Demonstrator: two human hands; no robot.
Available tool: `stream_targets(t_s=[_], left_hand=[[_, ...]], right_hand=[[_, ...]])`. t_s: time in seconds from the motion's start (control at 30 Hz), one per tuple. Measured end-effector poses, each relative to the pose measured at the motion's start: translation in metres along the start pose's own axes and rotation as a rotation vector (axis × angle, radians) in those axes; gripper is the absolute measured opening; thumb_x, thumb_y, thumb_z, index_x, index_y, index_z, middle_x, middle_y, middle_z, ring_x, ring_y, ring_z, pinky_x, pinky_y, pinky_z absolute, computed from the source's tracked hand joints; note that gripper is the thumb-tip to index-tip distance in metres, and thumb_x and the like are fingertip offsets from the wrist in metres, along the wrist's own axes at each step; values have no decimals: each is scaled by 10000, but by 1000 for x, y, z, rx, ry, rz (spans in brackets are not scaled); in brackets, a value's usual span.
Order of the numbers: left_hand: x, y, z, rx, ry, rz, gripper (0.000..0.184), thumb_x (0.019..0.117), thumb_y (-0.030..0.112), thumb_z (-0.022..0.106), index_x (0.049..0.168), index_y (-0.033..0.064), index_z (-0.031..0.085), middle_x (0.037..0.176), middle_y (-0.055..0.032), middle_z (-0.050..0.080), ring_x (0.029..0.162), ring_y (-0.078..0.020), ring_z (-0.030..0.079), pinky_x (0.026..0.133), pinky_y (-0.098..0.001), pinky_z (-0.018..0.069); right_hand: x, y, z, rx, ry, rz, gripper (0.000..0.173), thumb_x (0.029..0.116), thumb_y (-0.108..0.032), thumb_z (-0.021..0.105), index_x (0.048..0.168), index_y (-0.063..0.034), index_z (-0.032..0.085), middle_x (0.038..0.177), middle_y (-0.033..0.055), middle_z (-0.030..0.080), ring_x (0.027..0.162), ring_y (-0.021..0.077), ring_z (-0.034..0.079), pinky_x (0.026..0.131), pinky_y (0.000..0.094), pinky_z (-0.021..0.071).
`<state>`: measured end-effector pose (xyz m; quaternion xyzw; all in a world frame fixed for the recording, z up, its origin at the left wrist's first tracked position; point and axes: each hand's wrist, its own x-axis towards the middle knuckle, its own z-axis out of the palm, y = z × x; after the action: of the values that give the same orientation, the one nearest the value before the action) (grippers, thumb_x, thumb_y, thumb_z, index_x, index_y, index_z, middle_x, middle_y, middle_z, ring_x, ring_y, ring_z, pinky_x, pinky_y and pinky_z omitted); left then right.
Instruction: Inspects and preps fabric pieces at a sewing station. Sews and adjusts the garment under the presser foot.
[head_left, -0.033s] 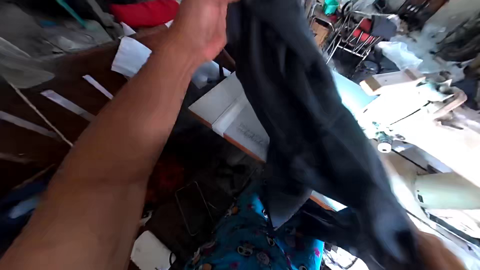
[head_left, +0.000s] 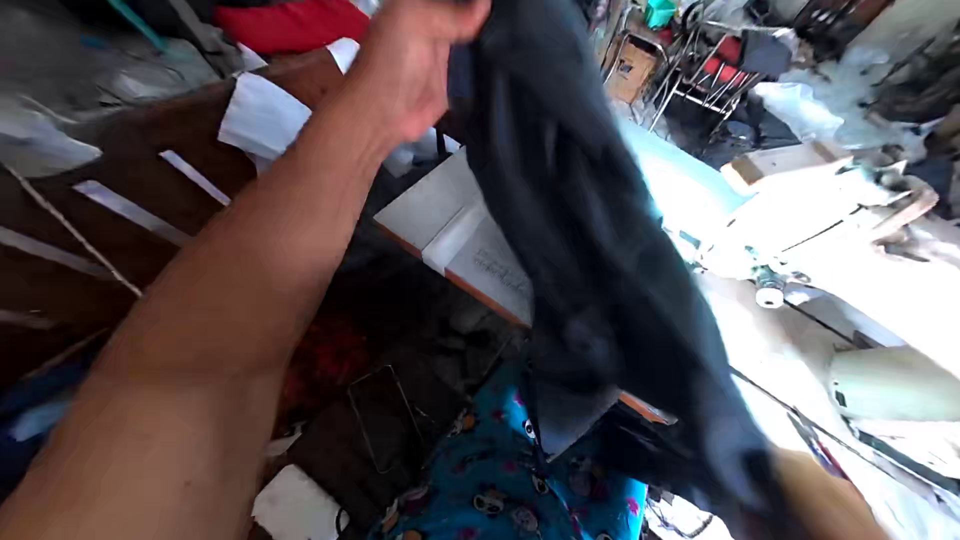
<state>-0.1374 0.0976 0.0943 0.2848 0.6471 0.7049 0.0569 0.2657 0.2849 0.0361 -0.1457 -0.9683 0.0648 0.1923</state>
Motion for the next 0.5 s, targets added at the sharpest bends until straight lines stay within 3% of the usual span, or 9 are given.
stream_targets(t_s=[0.07, 0.13, 0.17, 0.23, 0.27, 0.33, 0.37, 0.43, 0.5], left_hand=[[-9, -33, -8, 196, 33, -195, 327, 1038, 118, 544, 1352, 29, 522, 1262, -49, 630, 1138, -86, 618, 988, -313, 525], [-17, -56, -11, 270, 63, -302, 347, 992, 86, 579, 1323, -12, 544, 1245, -100, 633, 1110, -115, 619, 969, -351, 525], [-20, -57, -9, 255, 91, -294, 295, 981, 70, 560, 1267, -4, 560, 1173, -77, 638, 1053, -89, 626, 930, -325, 537], [-27, -43, -2, 180, 151, -233, 222, 985, 54, 503, 1200, 31, 556, 1067, -12, 627, 983, -43, 629, 878, -281, 550], [-30, -33, 1, 149, 176, -193, 194, 988, 50, 484, 1171, 67, 547, 1028, 29, 631, 959, -21, 639, 856, -259, 561], [-33, -13, 4, 114, 203, -100, 172, 985, 38, 466, 1117, 117, 541, 991, 79, 644, 948, 3, 653, 852, -234, 571], [-34, -4, 3, 114, 224, -66, 160, 986, 42, 460, 1087, 134, 543, 961, 92, 650, 930, 5, 658, 844, -226, 572], [-30, 5, -6, 89, 306, -13, 163, 1008, 48, 464, 956, 158, 573, 850, 90, 671, 846, -19, 674, 792, -236, 584], [-14, -16, -45, 34, 211, 180, 233, 1035, 35, 472, 904, 163, 617, 830, 70, 682, 817, -46, 685, 756, -254, 596]], right_hand=[[12, 3, 21, 298, -353, -158, 323, 901, -252, 724, 1065, 24, 758, 976, 217, 736, 868, 407, 716, 737, 591, 557], [28, 13, 58, 561, -372, -217, 471, 953, -520, 647, 1155, -114, 777, 1143, 101, 726, 1064, 214, 687, 895, 429, 572], [42, 13, 77, 627, -251, -194, 499, 978, -523, 614, 1216, -106, 749, 1202, 81, 714, 1142, 136, 664, 973, 332, 563], [70, 5, 112, 605, -92, -63, 564, 970, -393, 650, 1330, 40, 642, 1266, 184, 698, 1200, 229, 658, 1031, 404, 522], [79, 1, 126, 566, -147, 32, 633, 943, -385, 675, 1377, 67, 584, 1221, 188, 708, 1147, 261, 679, 992, 468, 535], [86, -9, 153, 573, -218, 158, 492, 904, -332, 713, 1203, 56, 665, 974, 159, 744, 915, 279, 731, 810, 533, 581], [84, -10, 163, 586, -152, 163, 387, 889, -247, 710, 1134, 53, 700, 944, 153, 752, 888, 261, 741, 797, 513, 591], [76, -12, 162, 637, 102, 92, 299, 833, -70, 646, 1089, 62, 726, 976, 121, 763, 921, 105, 730, 848, 294, 589], [65, -19, 132, 600, 325, -78, 294, 856, -83, 624, 1095, 71, 700, 989, 138, 745, 958, 55, 696, 883, 181, 536]])
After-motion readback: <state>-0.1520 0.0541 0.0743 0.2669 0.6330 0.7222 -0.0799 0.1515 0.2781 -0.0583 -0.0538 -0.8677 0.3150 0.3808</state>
